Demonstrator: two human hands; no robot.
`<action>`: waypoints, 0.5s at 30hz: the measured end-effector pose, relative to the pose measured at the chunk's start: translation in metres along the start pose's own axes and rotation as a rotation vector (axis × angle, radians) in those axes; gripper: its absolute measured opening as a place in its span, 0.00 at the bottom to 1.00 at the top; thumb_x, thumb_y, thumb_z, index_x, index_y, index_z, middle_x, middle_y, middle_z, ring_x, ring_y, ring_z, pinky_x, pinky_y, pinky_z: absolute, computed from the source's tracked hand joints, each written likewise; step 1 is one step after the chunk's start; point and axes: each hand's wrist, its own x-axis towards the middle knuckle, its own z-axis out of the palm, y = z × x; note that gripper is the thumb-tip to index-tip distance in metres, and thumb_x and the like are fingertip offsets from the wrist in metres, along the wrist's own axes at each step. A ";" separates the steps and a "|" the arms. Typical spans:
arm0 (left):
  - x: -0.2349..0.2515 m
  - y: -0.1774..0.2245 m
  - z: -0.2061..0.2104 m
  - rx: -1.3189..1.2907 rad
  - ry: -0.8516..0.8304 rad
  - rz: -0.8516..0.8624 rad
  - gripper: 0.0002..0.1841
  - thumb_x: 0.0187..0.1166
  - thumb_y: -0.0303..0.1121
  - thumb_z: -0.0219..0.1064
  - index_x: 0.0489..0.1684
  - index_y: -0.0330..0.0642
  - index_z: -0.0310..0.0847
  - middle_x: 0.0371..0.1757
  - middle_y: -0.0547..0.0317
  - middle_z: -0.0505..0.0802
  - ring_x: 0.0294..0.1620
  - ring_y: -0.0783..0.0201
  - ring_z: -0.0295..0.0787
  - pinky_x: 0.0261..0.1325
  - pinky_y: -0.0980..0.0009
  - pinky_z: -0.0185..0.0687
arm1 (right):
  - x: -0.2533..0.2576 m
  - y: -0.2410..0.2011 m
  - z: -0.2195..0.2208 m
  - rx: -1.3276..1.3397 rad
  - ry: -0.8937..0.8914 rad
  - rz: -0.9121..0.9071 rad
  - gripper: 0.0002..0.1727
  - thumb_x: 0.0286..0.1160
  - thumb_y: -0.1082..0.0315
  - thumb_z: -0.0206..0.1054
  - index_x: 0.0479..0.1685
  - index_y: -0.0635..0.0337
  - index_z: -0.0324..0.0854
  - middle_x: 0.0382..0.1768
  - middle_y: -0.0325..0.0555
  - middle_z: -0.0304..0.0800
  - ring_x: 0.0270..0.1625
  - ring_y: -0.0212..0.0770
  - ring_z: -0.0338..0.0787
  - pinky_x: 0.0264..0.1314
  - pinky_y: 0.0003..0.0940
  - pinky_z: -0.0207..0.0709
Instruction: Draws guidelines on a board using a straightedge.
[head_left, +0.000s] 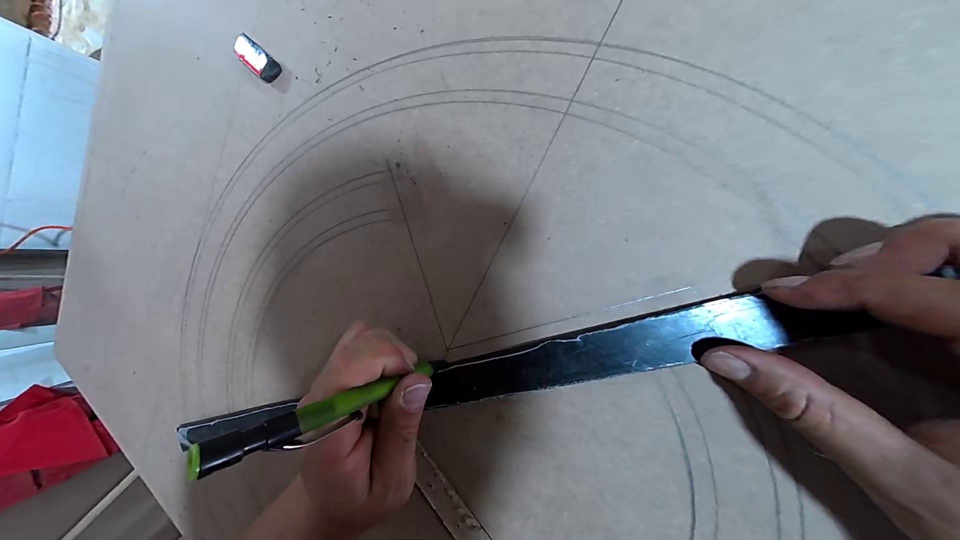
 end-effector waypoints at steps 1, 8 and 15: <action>0.002 0.001 0.002 0.002 -0.009 0.004 0.07 0.90 0.42 0.61 0.48 0.52 0.80 0.38 0.72 0.87 0.40 0.76 0.84 0.46 0.77 0.80 | 0.000 0.000 0.000 -0.007 0.006 -0.002 0.29 0.58 0.45 0.83 0.49 0.61 0.90 0.57 0.57 0.86 0.66 0.56 0.82 0.70 0.56 0.73; 0.029 0.019 0.023 -0.031 -0.143 0.019 0.07 0.90 0.41 0.61 0.48 0.49 0.79 0.38 0.71 0.85 0.40 0.79 0.81 0.42 0.82 0.79 | -0.001 -0.001 0.000 -0.083 0.042 -0.011 0.30 0.58 0.38 0.81 0.52 0.52 0.91 0.62 0.50 0.86 0.76 0.56 0.77 0.87 0.73 0.48; 0.059 0.037 0.053 -0.072 -0.240 0.051 0.06 0.89 0.40 0.64 0.48 0.50 0.81 0.41 0.72 0.87 0.42 0.79 0.84 0.44 0.82 0.82 | 0.006 -0.011 -0.001 -0.139 0.108 -0.081 0.25 0.64 0.37 0.77 0.50 0.45 0.91 0.58 0.40 0.86 0.77 0.48 0.78 0.90 0.76 0.41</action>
